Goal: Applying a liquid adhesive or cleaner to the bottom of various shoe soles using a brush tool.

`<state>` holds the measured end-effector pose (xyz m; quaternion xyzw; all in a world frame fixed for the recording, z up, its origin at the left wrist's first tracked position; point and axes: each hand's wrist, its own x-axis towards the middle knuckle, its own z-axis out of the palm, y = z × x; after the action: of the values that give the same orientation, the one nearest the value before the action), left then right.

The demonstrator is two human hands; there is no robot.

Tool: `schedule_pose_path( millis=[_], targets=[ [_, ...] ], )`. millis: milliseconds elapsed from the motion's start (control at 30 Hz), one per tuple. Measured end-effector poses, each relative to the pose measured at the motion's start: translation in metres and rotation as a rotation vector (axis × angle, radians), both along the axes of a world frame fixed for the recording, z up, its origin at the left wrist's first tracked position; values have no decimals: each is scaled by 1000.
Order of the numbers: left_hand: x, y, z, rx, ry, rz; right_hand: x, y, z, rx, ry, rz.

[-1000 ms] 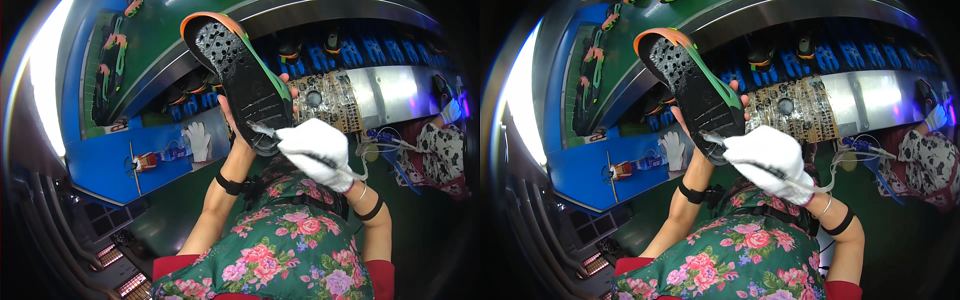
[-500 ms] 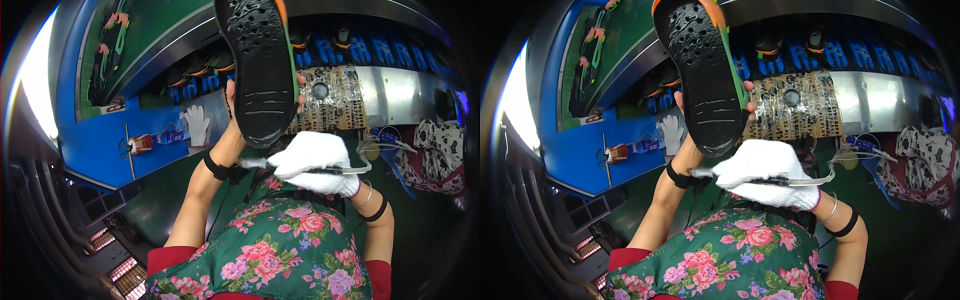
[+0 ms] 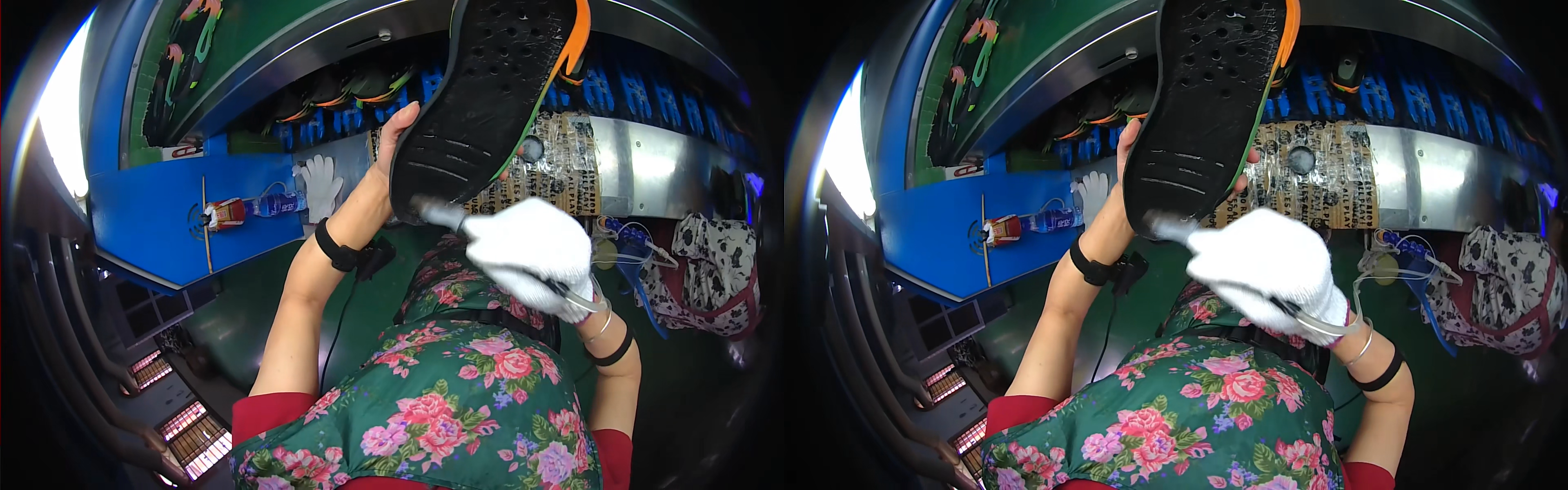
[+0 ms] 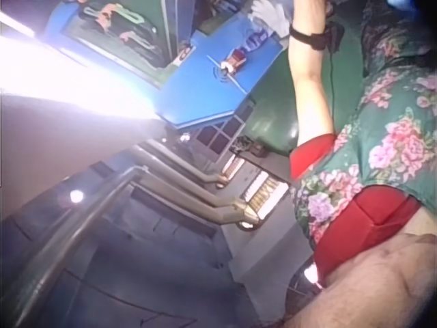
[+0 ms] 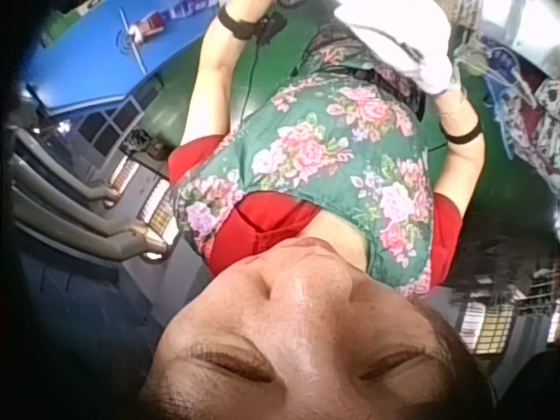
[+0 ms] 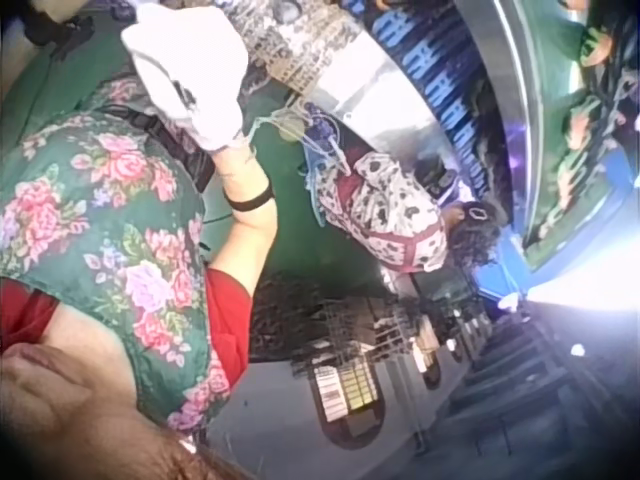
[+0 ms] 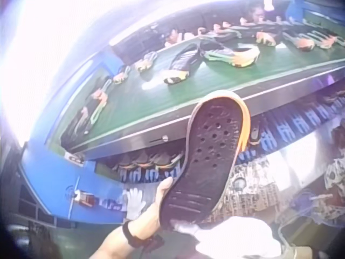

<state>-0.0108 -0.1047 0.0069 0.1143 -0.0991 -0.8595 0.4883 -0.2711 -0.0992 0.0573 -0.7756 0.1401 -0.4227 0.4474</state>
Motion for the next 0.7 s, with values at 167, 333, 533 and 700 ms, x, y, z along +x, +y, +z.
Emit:
schedule_pose_path(
  millis=[167,333,533,700],
  targets=[
    [1,2,6,51,-285,51,4,-2,1,115,-19,211],
    [-7,18,-3,297,122,186,7,-36,16,110,96,-143],
    [-18,44,-17,87,156,88,18,-79,26,-275,121,-383],
    [5,60,15,-189,-34,196,1,-49,29,286,-54,-92]
  ],
)
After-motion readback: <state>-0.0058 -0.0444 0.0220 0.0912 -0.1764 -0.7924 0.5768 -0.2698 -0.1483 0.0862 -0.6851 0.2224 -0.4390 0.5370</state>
